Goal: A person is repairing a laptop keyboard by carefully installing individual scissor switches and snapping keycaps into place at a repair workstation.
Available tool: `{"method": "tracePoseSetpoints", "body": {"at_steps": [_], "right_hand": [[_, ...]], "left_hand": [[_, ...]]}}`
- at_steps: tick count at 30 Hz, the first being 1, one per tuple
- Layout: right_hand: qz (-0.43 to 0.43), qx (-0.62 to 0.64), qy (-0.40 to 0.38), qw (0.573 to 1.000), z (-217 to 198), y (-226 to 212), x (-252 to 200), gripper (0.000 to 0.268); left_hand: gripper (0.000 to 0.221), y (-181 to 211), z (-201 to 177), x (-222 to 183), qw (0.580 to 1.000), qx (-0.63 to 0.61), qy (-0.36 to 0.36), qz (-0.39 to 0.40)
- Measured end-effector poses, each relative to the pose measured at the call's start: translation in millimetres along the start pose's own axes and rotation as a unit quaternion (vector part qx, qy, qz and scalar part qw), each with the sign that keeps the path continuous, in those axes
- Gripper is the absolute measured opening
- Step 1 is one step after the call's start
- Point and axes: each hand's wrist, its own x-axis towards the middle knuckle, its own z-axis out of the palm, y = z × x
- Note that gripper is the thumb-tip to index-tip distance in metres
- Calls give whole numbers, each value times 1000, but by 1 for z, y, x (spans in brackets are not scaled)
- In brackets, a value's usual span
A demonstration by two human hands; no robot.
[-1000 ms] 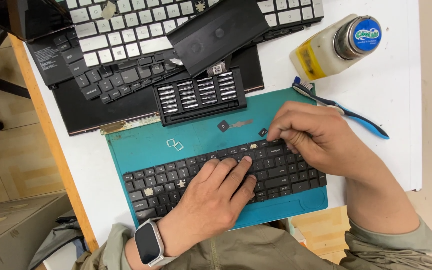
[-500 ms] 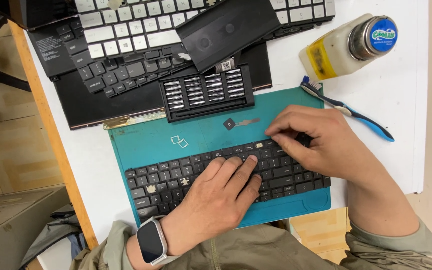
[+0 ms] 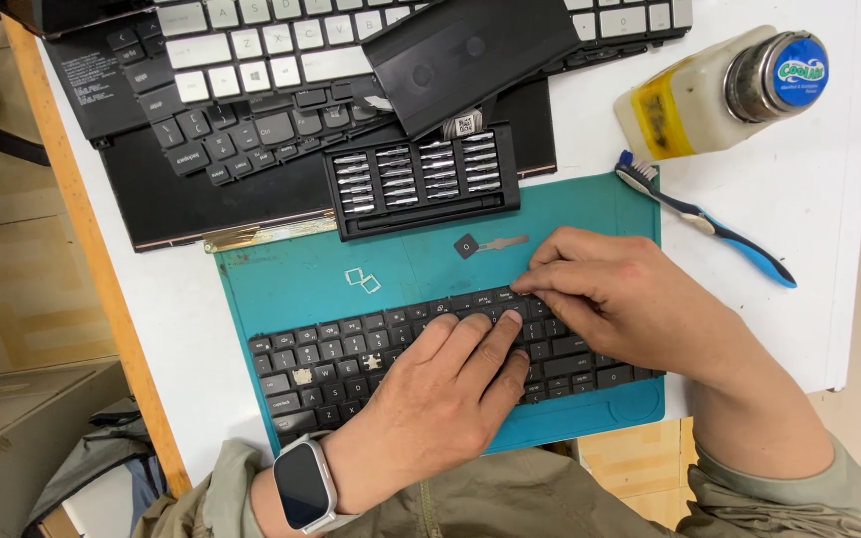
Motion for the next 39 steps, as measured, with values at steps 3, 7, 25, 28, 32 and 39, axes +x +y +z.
{"method": "tracePoseSetpoints", "body": {"at_steps": [3, 7, 25, 28, 32, 39], "right_hand": [[25, -7, -3, 1000, 0, -2, 2, 17], [64, -14, -24, 998, -2, -1, 3, 13], [282, 92, -21, 955, -9, -4, 15, 14], [314, 147, -23, 938, -12, -6, 17, 21], [313, 143, -25, 939, -12, -6, 17, 22], [264, 104, -39, 958, -10, 0, 16, 18]], "left_hand": [[14, 0, 0, 1, 1000, -1, 3, 0], [15, 0, 0, 1, 1000, -4, 1, 2], [14, 1, 5, 0, 1000, -5, 15, 8], [12, 1, 7, 0, 1000, -9, 24, 9], [12, 1, 8, -1, 1000, -8, 26, 12], [12, 2, 10, -1, 999, 12, 32, 25]]}}
